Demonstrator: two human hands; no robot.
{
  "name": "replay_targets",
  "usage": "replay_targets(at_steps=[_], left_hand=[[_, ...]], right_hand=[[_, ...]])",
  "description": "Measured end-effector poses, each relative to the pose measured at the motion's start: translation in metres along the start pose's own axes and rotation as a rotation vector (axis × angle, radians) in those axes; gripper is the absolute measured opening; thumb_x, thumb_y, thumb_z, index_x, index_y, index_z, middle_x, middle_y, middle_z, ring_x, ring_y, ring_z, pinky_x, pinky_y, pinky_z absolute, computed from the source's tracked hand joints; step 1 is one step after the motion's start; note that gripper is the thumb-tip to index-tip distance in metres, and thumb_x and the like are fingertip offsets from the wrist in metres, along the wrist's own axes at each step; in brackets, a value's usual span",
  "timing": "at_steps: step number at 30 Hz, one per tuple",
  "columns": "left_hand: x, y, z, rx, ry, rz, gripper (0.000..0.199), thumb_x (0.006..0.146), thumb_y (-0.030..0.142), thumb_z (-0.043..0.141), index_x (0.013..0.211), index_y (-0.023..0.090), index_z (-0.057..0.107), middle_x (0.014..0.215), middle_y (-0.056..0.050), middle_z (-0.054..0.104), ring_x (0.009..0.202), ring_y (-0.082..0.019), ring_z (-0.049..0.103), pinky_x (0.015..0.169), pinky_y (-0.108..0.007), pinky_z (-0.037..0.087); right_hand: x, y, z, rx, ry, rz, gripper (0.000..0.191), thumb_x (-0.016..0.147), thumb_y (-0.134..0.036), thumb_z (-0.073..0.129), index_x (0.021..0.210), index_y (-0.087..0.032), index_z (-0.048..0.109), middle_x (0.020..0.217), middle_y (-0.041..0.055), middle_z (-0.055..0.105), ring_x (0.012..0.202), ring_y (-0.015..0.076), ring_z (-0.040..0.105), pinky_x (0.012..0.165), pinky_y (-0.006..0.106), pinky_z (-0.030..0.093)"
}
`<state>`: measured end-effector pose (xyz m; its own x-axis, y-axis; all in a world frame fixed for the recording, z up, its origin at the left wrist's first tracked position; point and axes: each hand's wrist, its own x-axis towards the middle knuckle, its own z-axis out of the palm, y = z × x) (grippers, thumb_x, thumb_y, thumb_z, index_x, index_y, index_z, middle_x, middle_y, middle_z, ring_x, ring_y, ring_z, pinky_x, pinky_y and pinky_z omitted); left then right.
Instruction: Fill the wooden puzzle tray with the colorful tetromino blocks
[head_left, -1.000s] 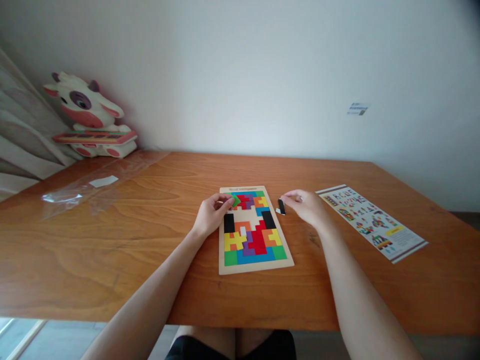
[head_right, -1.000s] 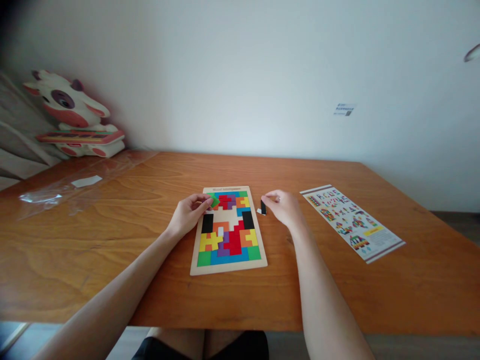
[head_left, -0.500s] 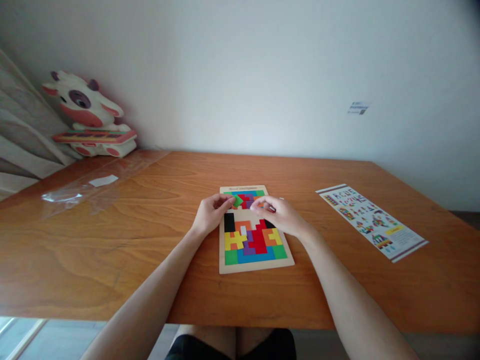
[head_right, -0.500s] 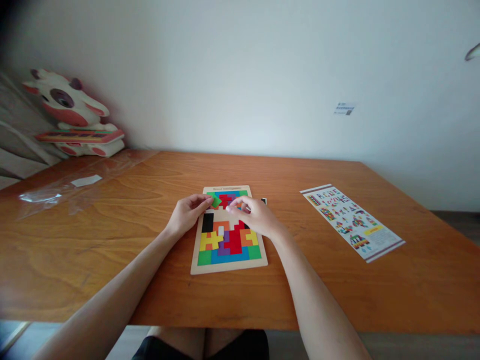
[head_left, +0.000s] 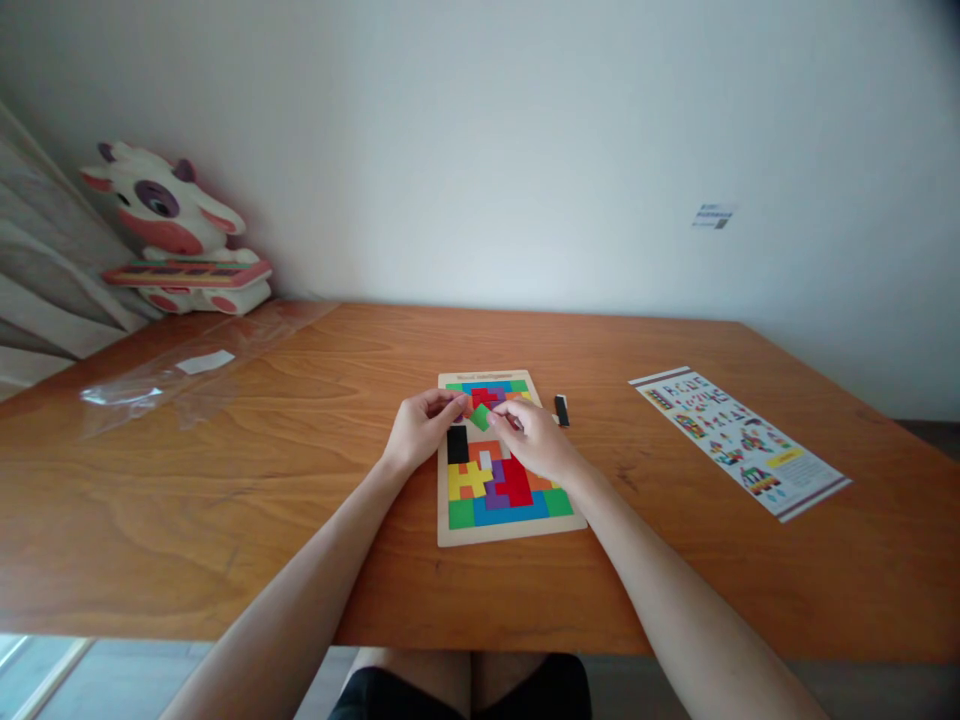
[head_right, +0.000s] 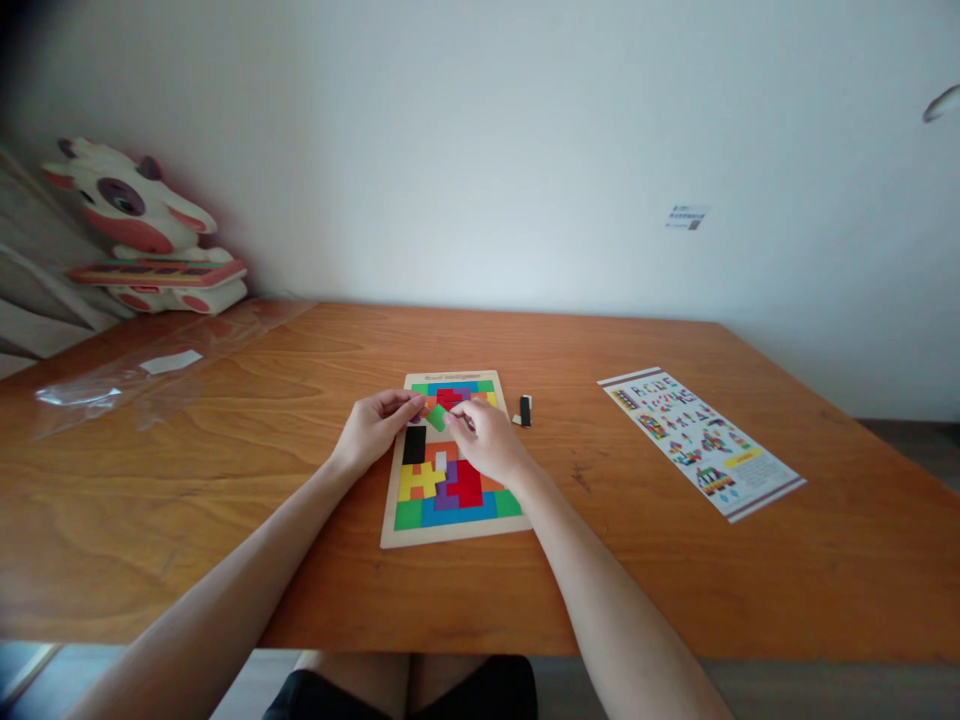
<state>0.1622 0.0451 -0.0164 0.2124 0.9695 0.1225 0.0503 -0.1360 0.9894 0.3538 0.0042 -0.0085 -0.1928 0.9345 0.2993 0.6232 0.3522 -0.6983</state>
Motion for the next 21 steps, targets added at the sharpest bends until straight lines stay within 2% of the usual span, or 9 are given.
replay_targets(at_steps=[4,8,13,18,21], left_hand=[[0.001,-0.005,0.0,0.074,0.015,0.05,0.039,0.078,0.052,0.07,0.089,0.015,0.071,0.082,-0.007,0.076,0.076,-0.019,0.07,0.07,-0.027,0.054],[-0.003,-0.005,0.002,0.318,0.026,0.111,0.035,0.083,0.05,0.065,0.094,0.018,0.073,0.085,-0.006,0.076,0.074,-0.019,0.07,0.065,-0.026,0.052],[-0.008,0.001,0.003,0.573,0.036,0.17,0.028,0.086,0.046,0.062,0.097,0.023,0.074,0.084,-0.002,0.076,0.065,-0.015,0.068,0.063,-0.024,0.05],[-0.01,0.005,0.002,0.707,-0.019,0.281,0.023,0.088,0.041,0.059,0.092,0.024,0.074,0.084,-0.001,0.076,0.066,-0.015,0.066,0.065,-0.023,0.05],[-0.01,0.005,0.0,0.718,-0.001,0.277,0.023,0.089,0.04,0.057,0.093,0.024,0.074,0.084,-0.001,0.075,0.067,-0.015,0.067,0.066,-0.023,0.05]], right_hand=[[0.001,0.003,-0.002,-0.211,-0.077,-0.157,0.02,0.096,-0.021,0.047,0.087,-0.017,0.064,0.084,0.0051,0.058,0.077,0.0164,0.055,0.073,0.03,0.043],[0.005,0.004,-0.002,-0.349,-0.082,-0.243,0.021,0.096,-0.019,0.046,0.086,-0.017,0.065,0.083,0.0062,0.058,0.081,0.0187,0.056,0.076,0.033,0.044],[0.007,0.006,0.001,-0.345,-0.056,-0.232,0.018,0.095,-0.021,0.05,0.09,-0.016,0.066,0.087,0.0073,0.06,0.083,0.0189,0.058,0.078,0.033,0.046],[0.006,0.011,0.004,-0.282,-0.024,-0.19,0.015,0.094,-0.025,0.056,0.094,-0.018,0.069,0.089,0.0069,0.062,0.085,0.0187,0.06,0.078,0.033,0.048],[0.005,0.011,0.006,-0.288,-0.037,-0.179,0.012,0.091,-0.027,0.062,0.097,-0.02,0.07,0.089,0.0063,0.062,0.085,0.0195,0.062,0.078,0.034,0.049]])
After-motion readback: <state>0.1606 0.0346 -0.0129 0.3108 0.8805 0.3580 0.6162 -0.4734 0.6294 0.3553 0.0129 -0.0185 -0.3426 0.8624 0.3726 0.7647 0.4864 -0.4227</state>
